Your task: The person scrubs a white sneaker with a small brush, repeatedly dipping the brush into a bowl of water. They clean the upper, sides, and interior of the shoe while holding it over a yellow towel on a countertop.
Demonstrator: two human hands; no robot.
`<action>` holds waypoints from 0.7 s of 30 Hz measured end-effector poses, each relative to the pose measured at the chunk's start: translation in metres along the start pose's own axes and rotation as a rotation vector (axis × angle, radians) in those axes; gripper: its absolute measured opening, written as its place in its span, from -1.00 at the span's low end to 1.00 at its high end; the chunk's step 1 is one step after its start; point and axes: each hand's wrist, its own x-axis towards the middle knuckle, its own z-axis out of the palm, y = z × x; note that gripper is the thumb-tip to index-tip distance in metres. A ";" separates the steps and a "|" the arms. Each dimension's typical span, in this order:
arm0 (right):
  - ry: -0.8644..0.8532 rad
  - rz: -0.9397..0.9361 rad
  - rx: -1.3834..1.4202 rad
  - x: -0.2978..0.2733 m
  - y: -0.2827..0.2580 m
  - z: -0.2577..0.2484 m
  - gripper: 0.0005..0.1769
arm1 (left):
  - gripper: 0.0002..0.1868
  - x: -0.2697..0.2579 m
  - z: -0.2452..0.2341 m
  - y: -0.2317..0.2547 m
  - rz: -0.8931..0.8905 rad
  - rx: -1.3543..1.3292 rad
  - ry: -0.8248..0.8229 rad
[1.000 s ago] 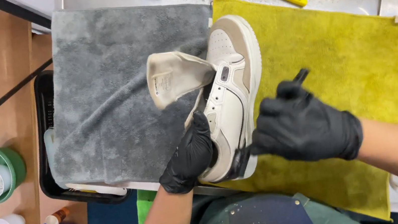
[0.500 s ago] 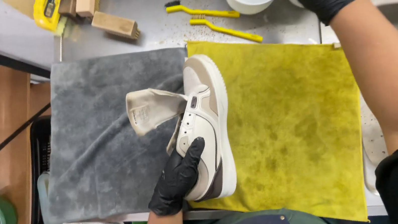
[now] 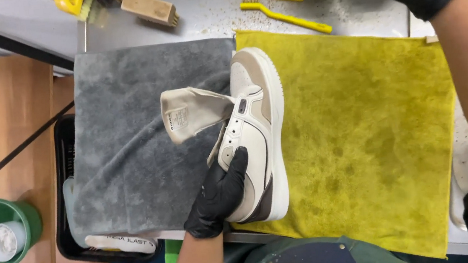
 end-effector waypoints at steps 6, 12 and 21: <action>0.108 -0.437 0.503 -0.007 -0.108 -0.097 -0.61 | -0.37 -0.002 -0.003 -0.004 -0.053 -0.020 -0.008; 0.162 -0.594 0.627 -0.032 -0.172 -0.086 -0.76 | -0.33 -0.009 -0.011 -0.010 -0.150 0.278 -0.021; 0.175 -0.466 0.367 -0.021 -0.132 -0.073 -0.47 | -0.42 -0.007 0.000 -0.003 -0.151 0.300 -0.074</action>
